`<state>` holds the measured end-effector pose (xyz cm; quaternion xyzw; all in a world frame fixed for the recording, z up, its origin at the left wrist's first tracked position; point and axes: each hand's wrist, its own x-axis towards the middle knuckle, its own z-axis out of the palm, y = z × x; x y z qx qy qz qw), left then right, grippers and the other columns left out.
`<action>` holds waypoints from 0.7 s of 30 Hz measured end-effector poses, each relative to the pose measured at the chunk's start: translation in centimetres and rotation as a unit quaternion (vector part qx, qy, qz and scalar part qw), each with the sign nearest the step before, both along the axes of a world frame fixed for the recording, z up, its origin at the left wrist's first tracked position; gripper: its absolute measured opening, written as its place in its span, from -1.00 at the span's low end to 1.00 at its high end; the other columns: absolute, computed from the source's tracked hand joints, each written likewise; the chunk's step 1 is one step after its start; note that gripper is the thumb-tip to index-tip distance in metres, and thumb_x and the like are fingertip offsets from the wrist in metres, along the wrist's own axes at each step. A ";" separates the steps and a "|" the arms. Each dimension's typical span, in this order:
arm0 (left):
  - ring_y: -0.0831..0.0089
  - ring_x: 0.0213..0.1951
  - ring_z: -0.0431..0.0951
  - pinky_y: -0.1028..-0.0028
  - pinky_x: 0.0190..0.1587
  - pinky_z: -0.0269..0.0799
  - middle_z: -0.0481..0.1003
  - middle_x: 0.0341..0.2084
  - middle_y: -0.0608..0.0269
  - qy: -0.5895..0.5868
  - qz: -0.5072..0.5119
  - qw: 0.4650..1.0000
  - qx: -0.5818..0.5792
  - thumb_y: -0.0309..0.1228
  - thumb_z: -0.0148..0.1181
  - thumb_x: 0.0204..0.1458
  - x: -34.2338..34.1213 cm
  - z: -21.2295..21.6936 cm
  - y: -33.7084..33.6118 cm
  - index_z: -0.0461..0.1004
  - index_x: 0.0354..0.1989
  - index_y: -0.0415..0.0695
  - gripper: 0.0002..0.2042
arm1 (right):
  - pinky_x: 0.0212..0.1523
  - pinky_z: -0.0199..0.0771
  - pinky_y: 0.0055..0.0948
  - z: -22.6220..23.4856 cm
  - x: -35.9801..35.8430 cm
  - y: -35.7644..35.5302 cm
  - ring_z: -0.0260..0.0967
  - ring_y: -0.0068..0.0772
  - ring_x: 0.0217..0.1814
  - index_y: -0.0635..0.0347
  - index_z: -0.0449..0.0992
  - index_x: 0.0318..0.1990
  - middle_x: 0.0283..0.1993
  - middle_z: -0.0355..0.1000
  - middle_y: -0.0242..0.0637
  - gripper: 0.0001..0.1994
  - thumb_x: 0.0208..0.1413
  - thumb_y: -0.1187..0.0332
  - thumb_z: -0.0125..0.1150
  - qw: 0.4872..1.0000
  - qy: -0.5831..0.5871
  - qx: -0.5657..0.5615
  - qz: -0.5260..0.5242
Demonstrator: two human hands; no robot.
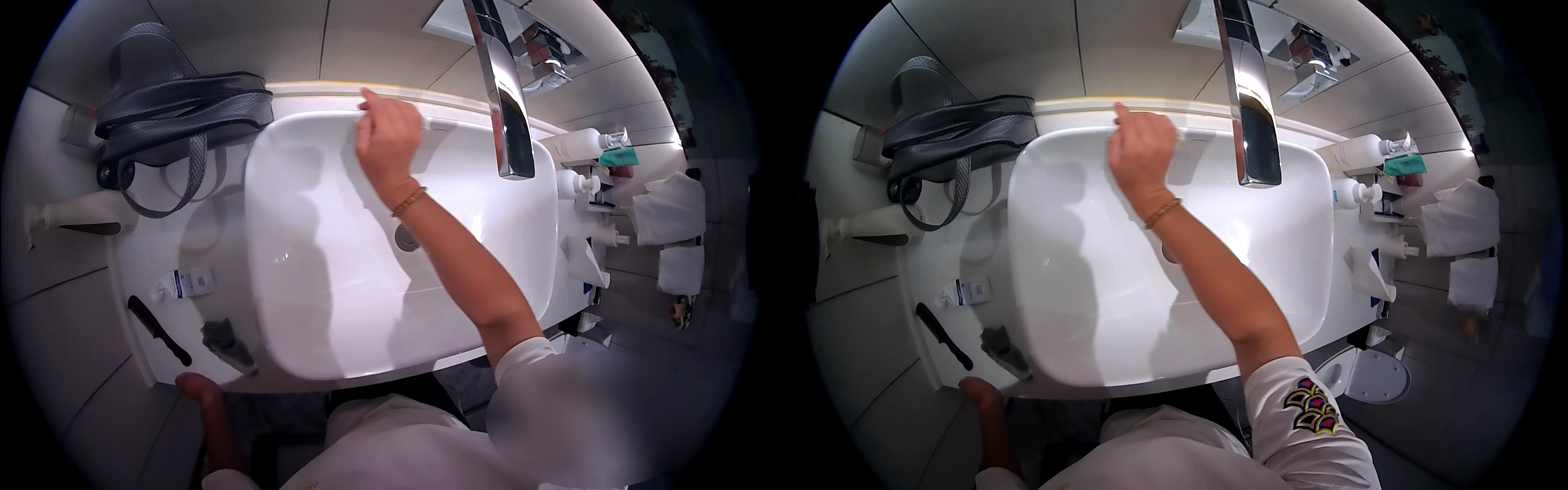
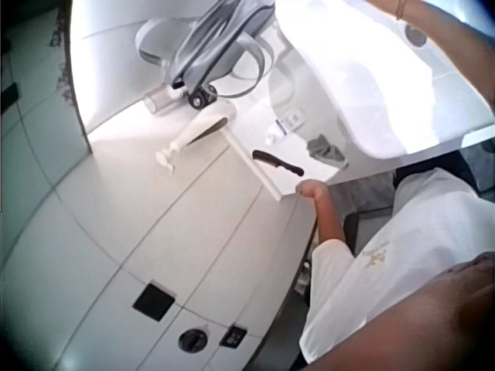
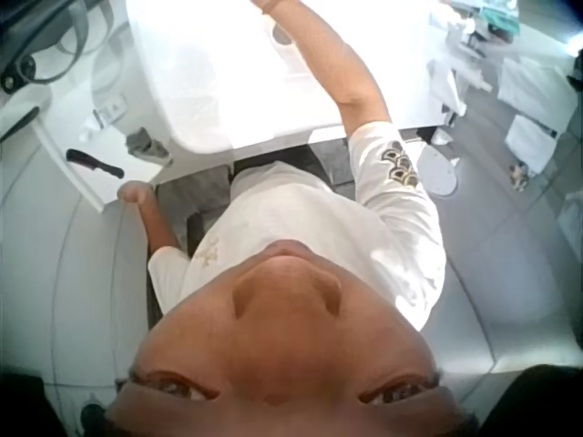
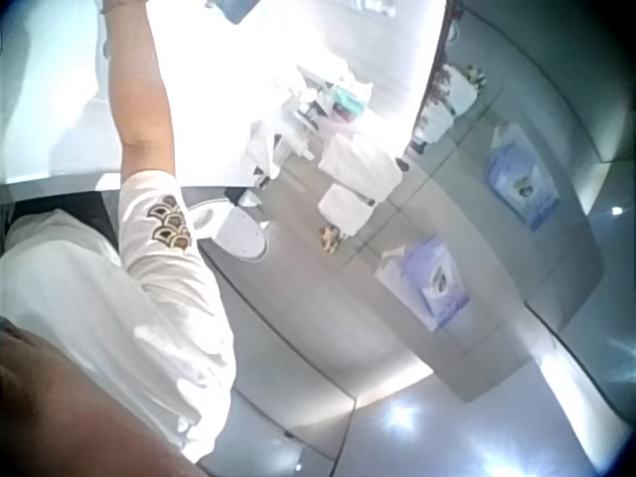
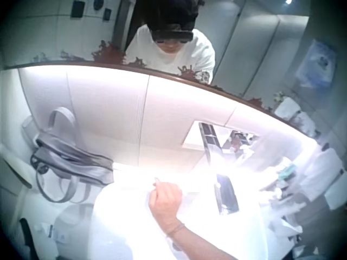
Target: The person wipes the interior of a sink and the adjacent countertop with a cloth, moving toiletries aside, then rinses the cloth under the faucet before wiping the faucet and sink rim.
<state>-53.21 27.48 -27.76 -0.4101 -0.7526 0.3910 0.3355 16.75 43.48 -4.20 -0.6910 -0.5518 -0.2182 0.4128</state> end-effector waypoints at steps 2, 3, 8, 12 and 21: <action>0.72 -0.57 0.49 0.58 -0.62 0.44 0.44 -0.50 0.54 0.022 -0.016 1.000 0.003 -0.42 0.00 0.15 -1.1 -1.4 -0.2 0.44 -0.35 0.03 -0.91 | -0.08 0.31 -0.23 0.0 -2.2 1.7 0.38 -0.27 -0.27 0.21 0.55 -0.13 -0.40 0.44 -0.36 -0.68 -0.14 0.50 0.15 1.000 0.002 0.023 0.008; 0.70 -0.62 0.48 0.60 -0.67 0.37 0.45 -0.54 0.52 0.015 -0.048 0.999 -0.009 -0.43 -0.02 0.15 2.6 -1.6 0.1 0.45 -0.38 0.00 -0.89 | -0.08 0.31 -0.23 -0.5 -2.3 1.7 0.38 -0.27 -0.27 0.21 0.55 -0.13 -0.40 0.44 -0.36 -0.68 -0.14 0.50 0.15 1.000 -0.013 0.013 0.001; 0.74 -0.57 0.49 0.60 -0.65 0.43 0.43 -0.50 0.54 0.045 -0.019 0.998 -0.029 -0.42 -0.03 0.16 0.3 -0.2 -0.1 0.44 -0.34 0.01 -0.90 | -0.14 0.37 -0.30 0.8 -2.0 1.6 0.42 -0.26 -0.28 0.18 0.55 -0.15 -0.34 0.50 -0.32 -0.69 -0.15 0.52 0.17 0.991 -0.072 -0.051 0.096; 0.68 -0.61 0.50 0.58 -0.69 0.41 0.44 -0.52 0.51 0.025 -0.027 0.991 -0.130 -0.41 -0.05 0.18 5.6 0.3 1.2 0.44 -0.38 -0.03 -0.86 | -0.16 0.42 -0.21 0.1 6.3 -4.5 0.44 -0.16 -0.23 0.15 0.54 -0.10 -0.33 0.49 -0.25 -0.64 -0.18 0.50 0.20 0.989 -0.116 -0.090 0.026; 0.68 -0.47 0.52 0.64 -0.56 0.41 0.48 -0.37 0.47 0.053 -0.036 0.943 -0.326 -0.42 -0.06 0.21 5.3 2.0 0.7 0.47 -0.18 -0.06 -0.85 | -0.15 0.36 -0.43 0.5 9.2 -7.0 0.39 -0.41 -0.35 0.25 0.57 -0.16 -0.39 0.52 -0.36 -0.78 0.15 0.49 -0.03 0.969 0.190 0.009 -0.159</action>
